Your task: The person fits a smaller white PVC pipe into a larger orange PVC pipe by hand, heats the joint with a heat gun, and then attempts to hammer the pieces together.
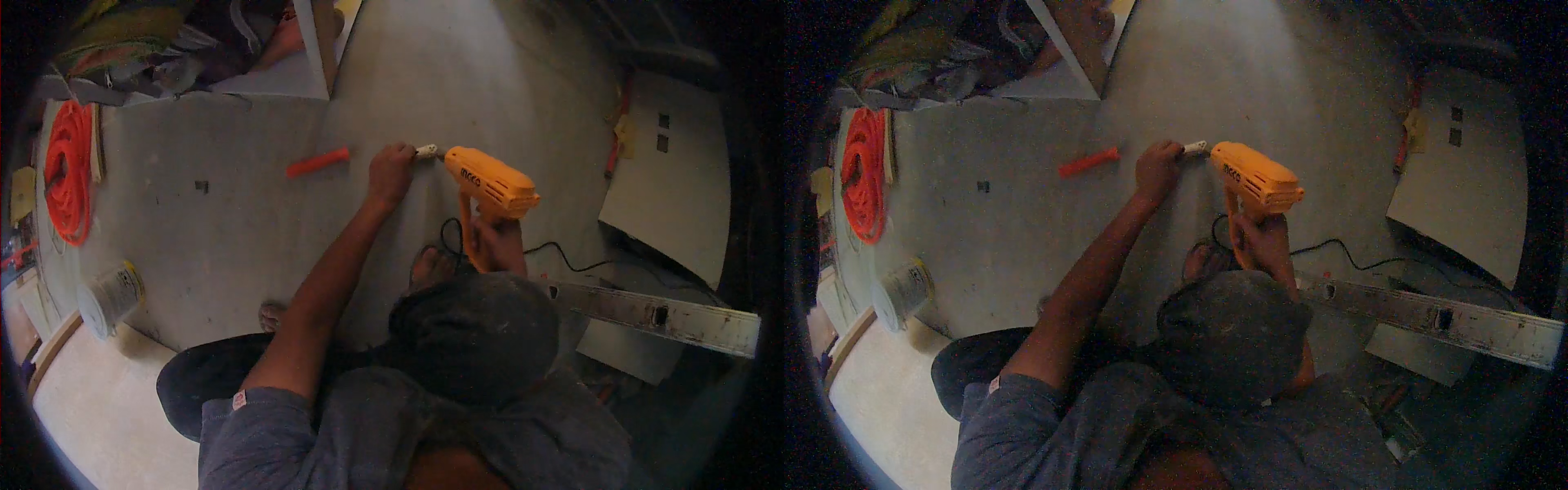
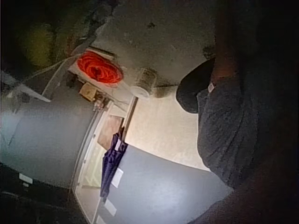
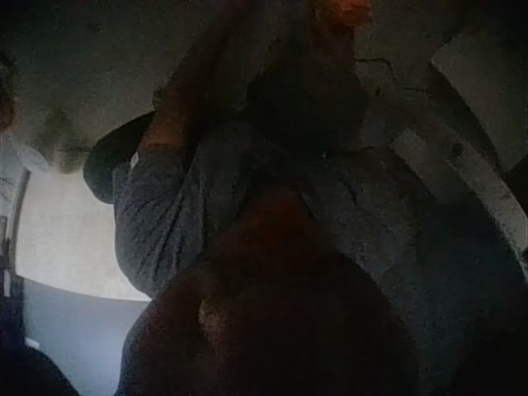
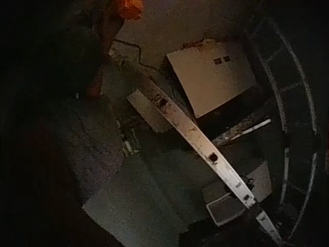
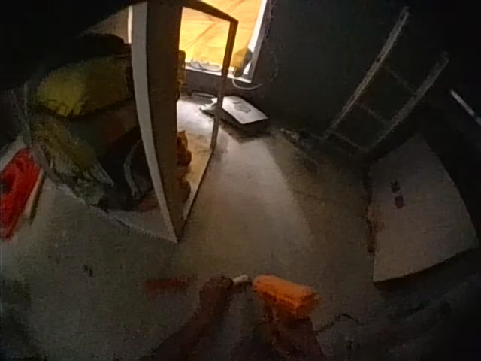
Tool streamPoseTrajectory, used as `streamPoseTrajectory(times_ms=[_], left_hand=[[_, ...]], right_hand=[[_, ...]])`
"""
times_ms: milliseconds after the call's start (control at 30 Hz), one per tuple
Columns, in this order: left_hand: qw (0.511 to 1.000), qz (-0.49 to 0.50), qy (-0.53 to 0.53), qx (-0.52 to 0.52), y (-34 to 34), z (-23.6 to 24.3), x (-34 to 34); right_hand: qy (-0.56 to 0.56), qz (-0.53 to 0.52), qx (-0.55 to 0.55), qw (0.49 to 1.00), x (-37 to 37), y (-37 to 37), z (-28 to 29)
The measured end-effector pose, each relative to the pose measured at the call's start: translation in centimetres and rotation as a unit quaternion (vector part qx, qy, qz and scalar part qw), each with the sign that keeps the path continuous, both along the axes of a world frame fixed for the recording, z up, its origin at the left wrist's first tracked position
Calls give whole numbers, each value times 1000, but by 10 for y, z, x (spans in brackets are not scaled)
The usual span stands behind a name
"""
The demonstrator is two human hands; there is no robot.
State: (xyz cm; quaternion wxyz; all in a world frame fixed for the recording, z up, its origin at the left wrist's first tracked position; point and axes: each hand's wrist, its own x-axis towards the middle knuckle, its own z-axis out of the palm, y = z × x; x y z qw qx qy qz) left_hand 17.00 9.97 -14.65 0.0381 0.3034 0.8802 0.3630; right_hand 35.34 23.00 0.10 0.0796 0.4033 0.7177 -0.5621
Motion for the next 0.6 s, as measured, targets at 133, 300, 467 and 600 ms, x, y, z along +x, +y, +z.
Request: streamPoseTrajectory(times_ms=[133, 300, 467, 600], left_hand=[[1000, -8, 6, 1, 0, 6, 0], [1000, -8, 14, -1, 0, 8, 1], [999, 5, 40, 29, -1, 10, 4], [998, 1, 51, 19, -2, 12, 5]], right_hand=[[80, 22, 78, 993, 5, 3, -10], [65, -17, 38, 997, 9, 4, -17], [29, -7, 27, 999, 10, 6, -16], [81, -12, 56, 995, 9, 3, -24]])
